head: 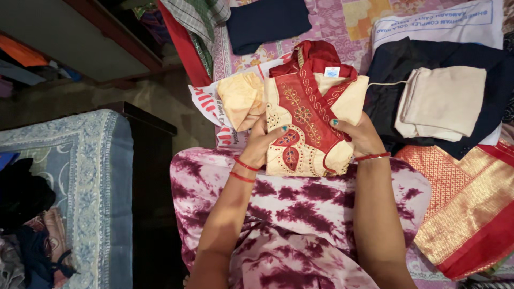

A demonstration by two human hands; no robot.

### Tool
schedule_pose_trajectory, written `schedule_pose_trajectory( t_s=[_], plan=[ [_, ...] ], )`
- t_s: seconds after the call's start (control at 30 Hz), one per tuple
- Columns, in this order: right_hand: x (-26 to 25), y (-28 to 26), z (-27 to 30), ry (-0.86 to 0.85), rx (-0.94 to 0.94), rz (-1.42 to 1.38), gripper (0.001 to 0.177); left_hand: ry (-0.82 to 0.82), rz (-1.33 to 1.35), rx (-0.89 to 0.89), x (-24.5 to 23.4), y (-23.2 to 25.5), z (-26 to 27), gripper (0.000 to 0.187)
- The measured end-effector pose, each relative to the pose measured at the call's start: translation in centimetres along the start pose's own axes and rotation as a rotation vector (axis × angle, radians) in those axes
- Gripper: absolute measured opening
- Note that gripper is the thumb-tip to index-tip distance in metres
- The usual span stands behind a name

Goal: The person sits on a bed and folds various garments, including a cream-colored cloth, a red and cream embroidered top, and a dark blue shirt. They smooth the fabrics, align edges, and fold the items into neat stacks on a white plastic bag placed on their lap.

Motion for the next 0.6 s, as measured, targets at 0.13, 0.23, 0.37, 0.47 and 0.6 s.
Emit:
schedule_pose_trajectory(
  t_s=[0.13,0.23,0.37,0.47,0.6],
  plan=[
    [1.2,-0.8,0.5,-0.034,0.034,-0.024,0.061,0.02,-0.055,0.039,-0.2,-0.1,-0.2,0.05],
    [1.6,-1.0,0.7,-0.035,-0.005,0.088,0.065,0.035,-0.092,0.05,-0.1,-0.1,-0.5,0.048],
    [-1.1,-1.3,-0.2,0.163,-0.117,0.226,0.062,0.015,-0.079,0.016,1.1,-0.3,-1.3,0.06],
    [-5.7,-2.8,-1.5,0.356,-0.183,0.088,0.063,-0.074,-0.162,-0.001,-1.5,-1.1,-2.3,0.05],
    [-11.4,-4.2,-2.9,0.46,-0.333,0.122,0.052,0.247,-0.36,0.214,-13.5,-3.9,-8.1,0.044]
  ],
)
Point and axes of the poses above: each hand's wrist, its own z-axis away from the middle knuckle, its own x-axis out of the palm, y = z × x, the point moved 5 cm from there along -z, towards the middle knuckle, and after that the axes turned 11 degrees about y, right-handed, at the moved point
